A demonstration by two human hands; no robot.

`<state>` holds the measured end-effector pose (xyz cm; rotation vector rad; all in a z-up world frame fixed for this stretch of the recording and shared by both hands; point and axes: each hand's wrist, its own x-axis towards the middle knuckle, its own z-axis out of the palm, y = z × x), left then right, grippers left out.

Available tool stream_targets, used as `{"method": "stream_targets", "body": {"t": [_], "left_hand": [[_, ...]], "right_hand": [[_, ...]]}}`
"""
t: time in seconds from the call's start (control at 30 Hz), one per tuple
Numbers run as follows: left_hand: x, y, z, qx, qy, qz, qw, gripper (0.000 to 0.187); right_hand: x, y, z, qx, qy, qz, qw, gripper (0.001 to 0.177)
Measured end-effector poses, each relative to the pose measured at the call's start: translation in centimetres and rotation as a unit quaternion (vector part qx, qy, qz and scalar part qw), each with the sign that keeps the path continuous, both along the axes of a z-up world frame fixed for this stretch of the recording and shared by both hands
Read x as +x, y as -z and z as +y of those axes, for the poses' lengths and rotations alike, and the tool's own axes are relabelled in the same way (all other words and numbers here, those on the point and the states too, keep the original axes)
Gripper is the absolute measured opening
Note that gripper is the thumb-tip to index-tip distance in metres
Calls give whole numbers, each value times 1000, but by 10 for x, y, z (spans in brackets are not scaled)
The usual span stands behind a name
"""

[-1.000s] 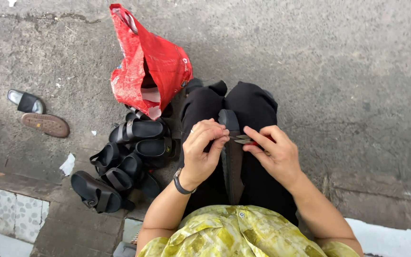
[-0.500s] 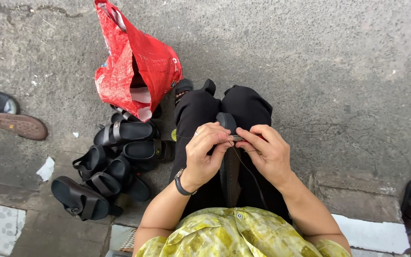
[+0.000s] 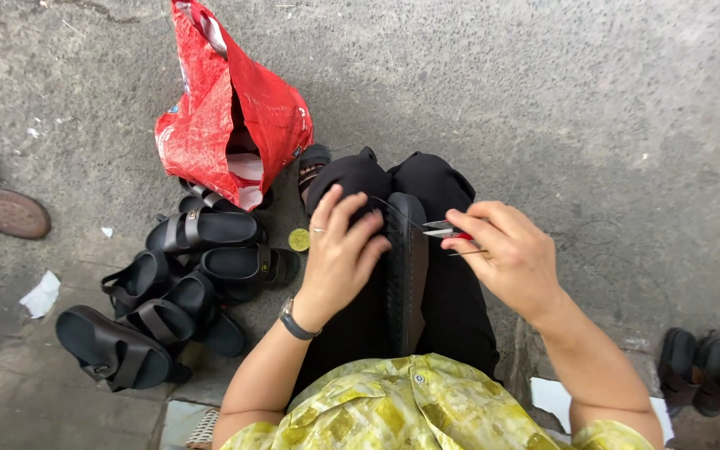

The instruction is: A person is hand-stitching the sole of a black sandal to repair it while sitting on the ground.

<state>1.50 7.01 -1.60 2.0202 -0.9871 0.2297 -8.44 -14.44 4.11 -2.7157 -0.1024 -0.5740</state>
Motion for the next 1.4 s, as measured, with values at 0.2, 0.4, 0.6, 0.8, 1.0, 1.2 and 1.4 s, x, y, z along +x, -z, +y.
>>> {"method": "stream_targets", "body": {"t": [0.2, 0.4, 0.6, 0.8, 1.0, 1.2, 1.4], "left_hand": [[-13, 2, 12, -72, 40, 132, 988, 12], [-13, 2, 20, -153, 46, 242, 957, 10], [-18, 6, 20, -223, 35, 288, 931, 8], [0, -15, 43, -245, -40, 243, 938, 19], [-3, 21, 41, -147, 21, 281, 948, 48], [-19, 35, 5, 46, 38, 202, 978, 94], [-3, 26, -31, 67, 59, 168, 982, 78]], "right_hand": [[18, -11, 23, -162, -45, 0, 986, 17], [29, -1, 31, -317, -75, 6, 945, 14], [32, 9, 33, -345, -90, 5, 934, 5], [29, -25, 27, -144, -57, 25, 988, 24], [-36, 18, -37, 91, 117, 66, 987, 40], [-124, 114, -62, 62, 253, 360, 896, 35], [-184, 187, -52, 21, 224, 466, 855, 24]]}}
